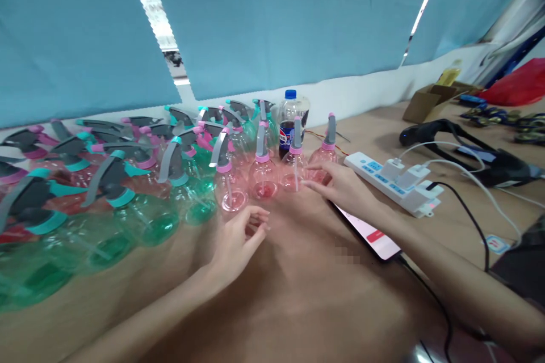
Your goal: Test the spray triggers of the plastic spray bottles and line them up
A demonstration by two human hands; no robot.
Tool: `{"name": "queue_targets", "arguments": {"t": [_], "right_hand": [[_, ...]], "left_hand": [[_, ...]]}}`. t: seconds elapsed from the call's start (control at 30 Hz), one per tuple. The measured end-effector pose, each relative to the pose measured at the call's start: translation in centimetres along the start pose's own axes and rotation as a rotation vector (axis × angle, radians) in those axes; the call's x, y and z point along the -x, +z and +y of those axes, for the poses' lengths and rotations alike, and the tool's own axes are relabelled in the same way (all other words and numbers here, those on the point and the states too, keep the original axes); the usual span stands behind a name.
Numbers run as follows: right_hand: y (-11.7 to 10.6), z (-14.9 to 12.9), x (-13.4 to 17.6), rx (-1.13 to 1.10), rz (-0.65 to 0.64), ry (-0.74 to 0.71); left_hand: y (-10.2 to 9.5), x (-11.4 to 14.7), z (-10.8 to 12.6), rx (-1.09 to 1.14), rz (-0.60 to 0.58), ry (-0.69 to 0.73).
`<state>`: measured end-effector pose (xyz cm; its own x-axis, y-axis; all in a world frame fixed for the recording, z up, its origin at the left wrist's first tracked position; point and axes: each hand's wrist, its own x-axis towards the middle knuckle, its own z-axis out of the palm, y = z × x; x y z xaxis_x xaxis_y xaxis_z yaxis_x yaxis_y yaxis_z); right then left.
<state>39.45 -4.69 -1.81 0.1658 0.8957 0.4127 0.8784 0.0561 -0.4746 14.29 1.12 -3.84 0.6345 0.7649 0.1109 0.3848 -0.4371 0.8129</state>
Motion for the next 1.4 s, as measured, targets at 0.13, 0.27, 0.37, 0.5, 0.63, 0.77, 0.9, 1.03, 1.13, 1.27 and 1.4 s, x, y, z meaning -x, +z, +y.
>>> {"name": "queue_targets", "arguments": {"t": [0.13, 0.27, 0.37, 0.5, 0.63, 0.77, 0.9, 1.03, 1.13, 1.27, 1.4], "right_hand": [[0.7, 1.7, -1.8, 0.007, 0.05, 0.064], [2.2, 1.5, -4.0, -0.078, 0.013, 0.085], [3.0, 0.7, -5.0, -0.053, 0.004, 0.196], [3.5, 0.0, -5.5, 0.033, -0.03, 0.327], [3.2, -0.4, -5.0, 0.07, -0.037, 0.357], [2.4, -1.1, -3.5, 0.137, -0.067, 0.348], [1.6, -2.3, -1.1, 0.257, -0.089, 0.34], [1.1, -4.0, 1.5, 0.276, -0.121, 0.285], [1.0, -5.5, 3.1, 0.234, -0.147, 0.235], [1.4, -7.9, 4.6, 0.191, -0.17, 0.134], [2.7, -10.4, 5.2, 0.145, -0.196, 0.065]], "left_hand": [[1.5, -0.2, 1.0, 0.044, -0.006, 0.023], [2.5, -0.2, 2.3, 0.054, -0.005, 0.054], [2.9, 0.0, 2.9, 0.049, -0.006, 0.07], [3.1, 0.3, 2.8, 0.032, -0.017, 0.072], [3.2, 0.4, 2.7, 0.04, -0.026, 0.038], [3.0, 0.2, 2.8, 0.075, -0.002, 0.039], [2.5, -0.2, 3.1, 0.109, 0.047, 0.062], [1.9, -0.9, 3.3, 0.134, 0.119, 0.066], [1.5, -1.4, 3.5, 0.14, 0.132, 0.074], [0.9, -1.5, 3.9, 0.102, 0.096, 0.123], [0.0, -0.7, 4.2, 0.124, 0.114, 0.148]]}}
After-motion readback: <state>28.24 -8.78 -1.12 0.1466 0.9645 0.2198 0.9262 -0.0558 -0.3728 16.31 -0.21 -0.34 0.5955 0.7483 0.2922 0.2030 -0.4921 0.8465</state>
